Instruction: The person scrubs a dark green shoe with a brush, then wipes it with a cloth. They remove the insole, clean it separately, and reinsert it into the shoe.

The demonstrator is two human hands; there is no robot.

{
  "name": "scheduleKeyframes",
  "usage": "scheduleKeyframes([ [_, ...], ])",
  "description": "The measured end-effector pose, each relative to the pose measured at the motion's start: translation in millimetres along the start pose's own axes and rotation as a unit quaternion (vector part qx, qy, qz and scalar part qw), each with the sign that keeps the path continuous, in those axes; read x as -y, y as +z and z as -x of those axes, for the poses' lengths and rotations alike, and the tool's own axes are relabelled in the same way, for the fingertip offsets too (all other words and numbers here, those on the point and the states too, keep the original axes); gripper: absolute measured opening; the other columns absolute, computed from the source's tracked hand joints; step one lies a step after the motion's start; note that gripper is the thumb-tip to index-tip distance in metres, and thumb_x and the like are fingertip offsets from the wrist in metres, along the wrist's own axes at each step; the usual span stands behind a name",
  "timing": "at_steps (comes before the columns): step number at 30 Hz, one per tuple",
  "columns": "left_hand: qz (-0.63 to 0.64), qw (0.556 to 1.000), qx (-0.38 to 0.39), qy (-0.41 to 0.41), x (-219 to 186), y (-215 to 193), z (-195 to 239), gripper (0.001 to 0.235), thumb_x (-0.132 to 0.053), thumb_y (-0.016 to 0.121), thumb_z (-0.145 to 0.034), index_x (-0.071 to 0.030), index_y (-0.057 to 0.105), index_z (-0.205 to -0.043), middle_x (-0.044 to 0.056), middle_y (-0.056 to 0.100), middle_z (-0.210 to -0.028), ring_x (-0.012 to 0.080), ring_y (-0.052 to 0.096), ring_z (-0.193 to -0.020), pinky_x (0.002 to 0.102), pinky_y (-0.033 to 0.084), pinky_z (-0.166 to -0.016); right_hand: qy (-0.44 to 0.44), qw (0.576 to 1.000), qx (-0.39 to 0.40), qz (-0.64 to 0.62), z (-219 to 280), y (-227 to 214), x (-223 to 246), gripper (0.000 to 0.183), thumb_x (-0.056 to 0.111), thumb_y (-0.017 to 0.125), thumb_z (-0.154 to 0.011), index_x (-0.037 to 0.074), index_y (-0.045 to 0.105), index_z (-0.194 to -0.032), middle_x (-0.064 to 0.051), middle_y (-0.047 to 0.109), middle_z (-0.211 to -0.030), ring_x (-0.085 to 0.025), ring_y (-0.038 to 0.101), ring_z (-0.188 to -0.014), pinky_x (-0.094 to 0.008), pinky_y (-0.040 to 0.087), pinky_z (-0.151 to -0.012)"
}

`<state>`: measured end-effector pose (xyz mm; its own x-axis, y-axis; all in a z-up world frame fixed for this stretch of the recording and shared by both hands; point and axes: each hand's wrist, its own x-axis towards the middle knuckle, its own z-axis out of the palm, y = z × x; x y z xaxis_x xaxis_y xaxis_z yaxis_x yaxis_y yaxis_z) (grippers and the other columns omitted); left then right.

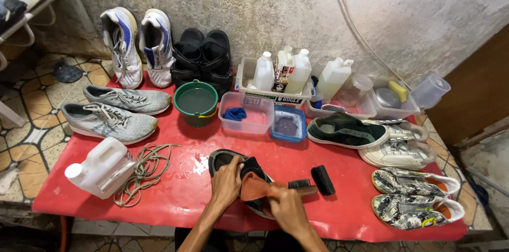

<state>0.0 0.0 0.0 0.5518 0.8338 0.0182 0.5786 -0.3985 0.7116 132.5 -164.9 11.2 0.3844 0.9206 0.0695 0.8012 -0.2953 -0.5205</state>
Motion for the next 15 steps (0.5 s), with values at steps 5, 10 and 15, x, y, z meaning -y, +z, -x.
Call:
scheduleKeyframes([
  [5, -0.001, 1.0, 0.0, -0.003, -3.6, -4.0, 1.9, 0.017, -0.032, 0.048, -0.103, -0.026, 0.057, -0.116, 0.014, 0.076, -0.09, 0.0495, 0.067, -0.089, 0.06, 0.047, -0.064, -0.1, 0.987, -0.015, -0.129, 6.0, 43.3, -13.8, 0.078, -0.002, 0.048, -0.06, 0.001, 0.055, -0.137, -0.018, 0.059, -0.133, -0.036, 0.054, -0.125, -0.045, 0.04, -0.11],
  [10, 0.013, 1.0, -0.008, -0.011, -8.0, -8.2, 4.8, 0.014, -0.027, 0.051, -0.103, -0.023, 0.058, -0.114, 0.013, 0.075, -0.086, 0.0457, 0.069, -0.084, 0.056, 0.046, -0.058, -0.168, 0.985, -0.006, 0.051, 10.6, 29.9, 12.9, 0.065, -0.005, 0.05, -0.061, 0.0, 0.059, -0.125, -0.016, 0.056, -0.127, -0.037, 0.049, -0.106, -0.051, 0.047, -0.085],
  [15, 0.008, 1.0, -0.004, -0.022, -7.9, -5.0, 3.2, 0.016, -0.028, 0.05, -0.102, -0.026, 0.058, -0.116, 0.013, 0.075, -0.09, 0.0477, 0.068, -0.089, 0.059, 0.048, -0.063, -0.151, 0.982, -0.013, 0.112, 7.0, 30.8, -7.4, 0.028, -0.003, 0.055, -0.062, 0.004, 0.055, -0.089, -0.016, 0.056, -0.097, -0.041, 0.053, -0.086, -0.05, 0.044, -0.075],
])
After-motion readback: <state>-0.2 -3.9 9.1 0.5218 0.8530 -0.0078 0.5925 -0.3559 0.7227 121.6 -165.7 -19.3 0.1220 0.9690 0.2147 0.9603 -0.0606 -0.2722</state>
